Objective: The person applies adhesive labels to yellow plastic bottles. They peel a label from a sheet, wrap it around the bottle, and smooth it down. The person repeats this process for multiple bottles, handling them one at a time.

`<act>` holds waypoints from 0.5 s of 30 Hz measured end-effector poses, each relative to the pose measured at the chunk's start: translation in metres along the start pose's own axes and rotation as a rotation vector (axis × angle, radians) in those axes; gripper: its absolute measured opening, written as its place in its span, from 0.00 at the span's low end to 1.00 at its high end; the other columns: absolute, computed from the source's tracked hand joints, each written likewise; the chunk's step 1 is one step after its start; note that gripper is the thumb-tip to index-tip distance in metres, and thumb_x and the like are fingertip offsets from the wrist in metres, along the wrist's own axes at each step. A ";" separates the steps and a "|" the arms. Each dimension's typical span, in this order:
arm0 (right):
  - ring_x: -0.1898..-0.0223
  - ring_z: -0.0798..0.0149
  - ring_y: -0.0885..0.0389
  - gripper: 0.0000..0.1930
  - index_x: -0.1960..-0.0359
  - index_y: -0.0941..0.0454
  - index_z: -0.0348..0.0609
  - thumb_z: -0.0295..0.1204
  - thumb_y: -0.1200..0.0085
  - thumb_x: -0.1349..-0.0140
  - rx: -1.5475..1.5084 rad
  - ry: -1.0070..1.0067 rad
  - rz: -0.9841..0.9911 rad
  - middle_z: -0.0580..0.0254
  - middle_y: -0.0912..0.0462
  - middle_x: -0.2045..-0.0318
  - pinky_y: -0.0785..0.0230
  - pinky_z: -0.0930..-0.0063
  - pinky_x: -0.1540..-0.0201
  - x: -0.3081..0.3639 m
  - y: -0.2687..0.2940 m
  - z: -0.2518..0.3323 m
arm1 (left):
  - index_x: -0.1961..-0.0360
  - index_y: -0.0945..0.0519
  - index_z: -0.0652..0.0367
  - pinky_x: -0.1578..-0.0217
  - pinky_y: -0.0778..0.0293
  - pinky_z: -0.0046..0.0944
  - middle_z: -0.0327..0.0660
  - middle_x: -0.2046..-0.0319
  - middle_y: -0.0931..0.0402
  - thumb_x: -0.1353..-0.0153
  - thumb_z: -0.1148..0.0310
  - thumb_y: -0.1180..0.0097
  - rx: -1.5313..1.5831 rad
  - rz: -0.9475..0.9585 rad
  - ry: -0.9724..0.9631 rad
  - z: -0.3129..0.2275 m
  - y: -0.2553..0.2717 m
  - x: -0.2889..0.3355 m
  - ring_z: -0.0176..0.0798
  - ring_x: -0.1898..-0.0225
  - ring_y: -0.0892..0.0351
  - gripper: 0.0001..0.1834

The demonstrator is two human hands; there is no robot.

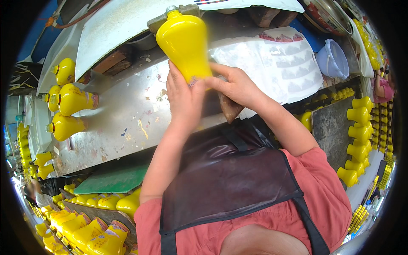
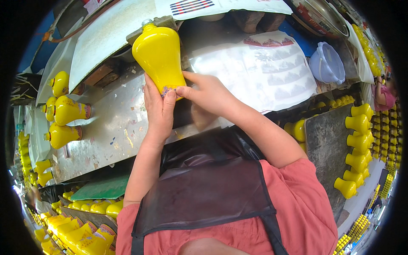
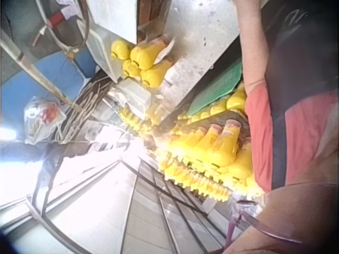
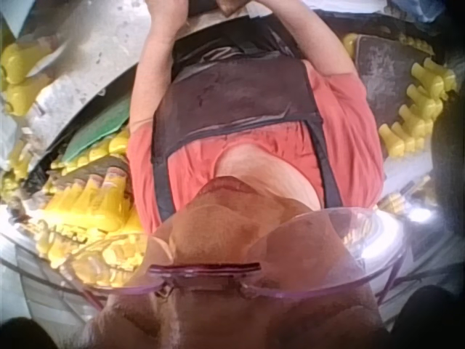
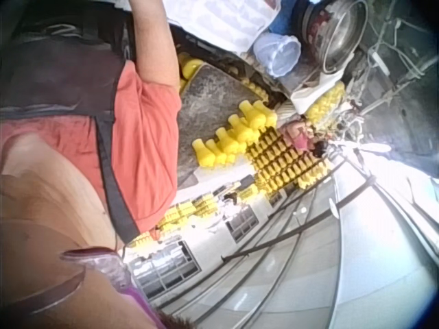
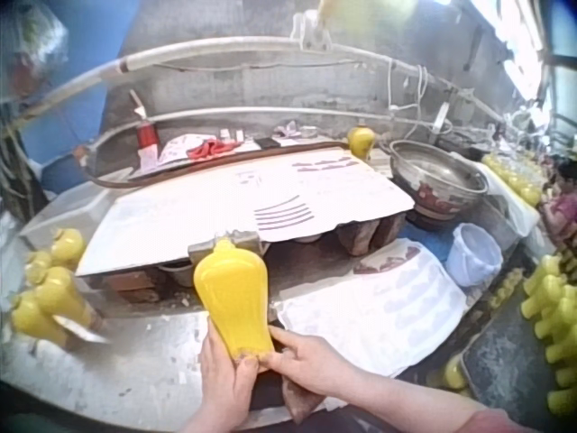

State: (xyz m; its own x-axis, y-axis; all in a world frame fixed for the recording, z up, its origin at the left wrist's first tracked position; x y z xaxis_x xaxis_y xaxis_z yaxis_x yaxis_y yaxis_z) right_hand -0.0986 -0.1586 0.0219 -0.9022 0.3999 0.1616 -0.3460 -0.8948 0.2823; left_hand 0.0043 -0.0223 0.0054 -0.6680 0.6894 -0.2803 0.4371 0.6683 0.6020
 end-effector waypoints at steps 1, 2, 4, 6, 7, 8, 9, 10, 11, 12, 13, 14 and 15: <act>0.49 0.58 0.13 0.26 0.35 0.25 0.38 0.39 0.42 0.31 -0.024 0.040 0.011 0.46 0.13 0.50 0.26 0.67 0.44 0.000 0.000 0.000 | 0.22 0.53 0.68 0.32 0.42 0.54 0.61 0.36 0.36 0.26 0.52 0.53 0.010 0.039 0.066 0.000 0.001 -0.001 0.61 0.35 0.36 0.43; 0.49 0.58 0.13 0.26 0.35 0.25 0.39 0.39 0.42 0.31 -0.004 0.016 -0.001 0.46 0.13 0.51 0.26 0.67 0.44 -0.001 0.000 -0.001 | 0.22 0.54 0.69 0.31 0.45 0.55 0.63 0.33 0.39 0.28 0.52 0.52 0.082 0.036 0.037 -0.004 0.004 -0.001 0.63 0.33 0.39 0.44; 0.50 0.58 0.13 0.27 0.35 0.25 0.39 0.40 0.42 0.30 0.001 0.037 -0.009 0.47 0.12 0.51 0.26 0.67 0.44 -0.004 -0.001 -0.001 | 0.23 0.55 0.71 0.28 0.48 0.56 0.65 0.30 0.44 0.30 0.54 0.50 0.200 0.083 0.086 -0.005 0.008 0.000 0.66 0.29 0.44 0.47; 0.51 0.57 0.13 0.27 0.34 0.26 0.40 0.41 0.42 0.30 -0.098 -0.015 0.018 0.47 0.12 0.52 0.26 0.67 0.45 -0.006 -0.002 0.000 | 0.23 0.56 0.71 0.27 0.49 0.57 0.65 0.29 0.45 0.31 0.53 0.49 0.270 0.104 0.122 -0.003 0.007 -0.005 0.66 0.28 0.45 0.47; 0.51 0.57 0.13 0.27 0.34 0.26 0.40 0.42 0.42 0.30 -0.148 -0.041 0.033 0.47 0.12 0.52 0.26 0.67 0.46 -0.007 -0.002 0.000 | 0.23 0.56 0.71 0.27 0.49 0.56 0.65 0.29 0.44 0.31 0.52 0.50 0.293 0.107 0.136 -0.001 0.007 -0.007 0.66 0.28 0.45 0.47; 0.51 0.56 0.13 0.27 0.35 0.26 0.41 0.42 0.43 0.30 -0.089 -0.035 0.022 0.47 0.12 0.52 0.26 0.67 0.46 -0.007 -0.002 0.002 | 0.23 0.55 0.71 0.27 0.49 0.56 0.65 0.29 0.44 0.30 0.51 0.50 0.242 0.095 0.132 0.000 0.005 -0.007 0.66 0.28 0.45 0.48; 0.51 0.55 0.13 0.27 0.35 0.26 0.41 0.43 0.43 0.30 -0.030 -0.028 0.011 0.47 0.12 0.53 0.25 0.66 0.46 -0.006 -0.002 0.003 | 0.23 0.55 0.71 0.27 0.49 0.56 0.65 0.29 0.44 0.30 0.50 0.50 0.191 0.084 0.128 0.000 0.003 -0.006 0.66 0.28 0.44 0.48; 0.51 0.54 0.13 0.27 0.35 0.26 0.42 0.43 0.43 0.30 0.023 0.001 0.021 0.46 0.13 0.53 0.25 0.66 0.47 -0.005 -0.002 0.005 | 0.23 0.55 0.71 0.28 0.49 0.56 0.65 0.29 0.44 0.30 0.50 0.50 0.144 0.088 0.140 0.001 0.001 -0.004 0.66 0.28 0.44 0.48; 0.51 0.53 0.13 0.27 0.35 0.25 0.42 0.43 0.43 0.30 0.049 -0.031 0.001 0.46 0.13 0.52 0.25 0.65 0.47 -0.004 -0.001 0.004 | 0.23 0.55 0.71 0.28 0.49 0.56 0.65 0.29 0.44 0.30 0.49 0.50 0.133 0.078 0.122 0.002 0.000 -0.004 0.66 0.28 0.44 0.48; 0.51 0.52 0.13 0.27 0.35 0.25 0.42 0.44 0.43 0.30 0.070 -0.039 0.004 0.46 0.13 0.52 0.25 0.65 0.47 -0.003 -0.001 0.004 | 0.23 0.55 0.71 0.28 0.49 0.56 0.65 0.29 0.44 0.31 0.49 0.49 0.127 0.082 0.120 0.003 -0.001 -0.003 0.66 0.28 0.44 0.49; 0.51 0.51 0.13 0.26 0.35 0.25 0.42 0.44 0.43 0.30 0.083 -0.036 0.006 0.46 0.13 0.52 0.25 0.64 0.47 -0.003 -0.002 0.004 | 0.23 0.55 0.71 0.28 0.49 0.56 0.65 0.29 0.44 0.31 0.48 0.49 0.127 0.077 0.119 0.004 -0.001 -0.003 0.66 0.29 0.44 0.49; 0.51 0.50 0.13 0.26 0.36 0.25 0.42 0.44 0.43 0.30 0.097 -0.032 0.008 0.46 0.13 0.52 0.25 0.64 0.47 -0.003 -0.002 0.003 | 0.23 0.55 0.71 0.28 0.49 0.56 0.65 0.29 0.44 0.31 0.48 0.48 0.130 0.080 0.111 0.004 -0.002 -0.003 0.66 0.29 0.44 0.49; 0.51 0.50 0.13 0.26 0.36 0.25 0.42 0.44 0.43 0.30 0.104 -0.018 0.009 0.45 0.13 0.52 0.25 0.64 0.47 -0.003 -0.003 0.003 | 0.23 0.55 0.71 0.28 0.49 0.56 0.65 0.29 0.44 0.31 0.48 0.48 0.139 0.074 0.104 0.005 -0.002 -0.003 0.66 0.29 0.44 0.49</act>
State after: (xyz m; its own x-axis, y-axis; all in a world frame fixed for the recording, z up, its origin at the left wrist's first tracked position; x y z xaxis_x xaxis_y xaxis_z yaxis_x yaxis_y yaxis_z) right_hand -0.0941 -0.1561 0.0236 -0.9001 0.3960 0.1815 -0.3081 -0.8733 0.3775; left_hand 0.0084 -0.0240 0.0016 -0.6861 0.7106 -0.1559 0.5620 0.6537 0.5068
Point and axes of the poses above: each hand's wrist, its own x-axis away from the middle knuckle, its own y-axis out of the back of the hand, z = x × y, the point moved 3 cm from there along -x, towards the middle knuckle
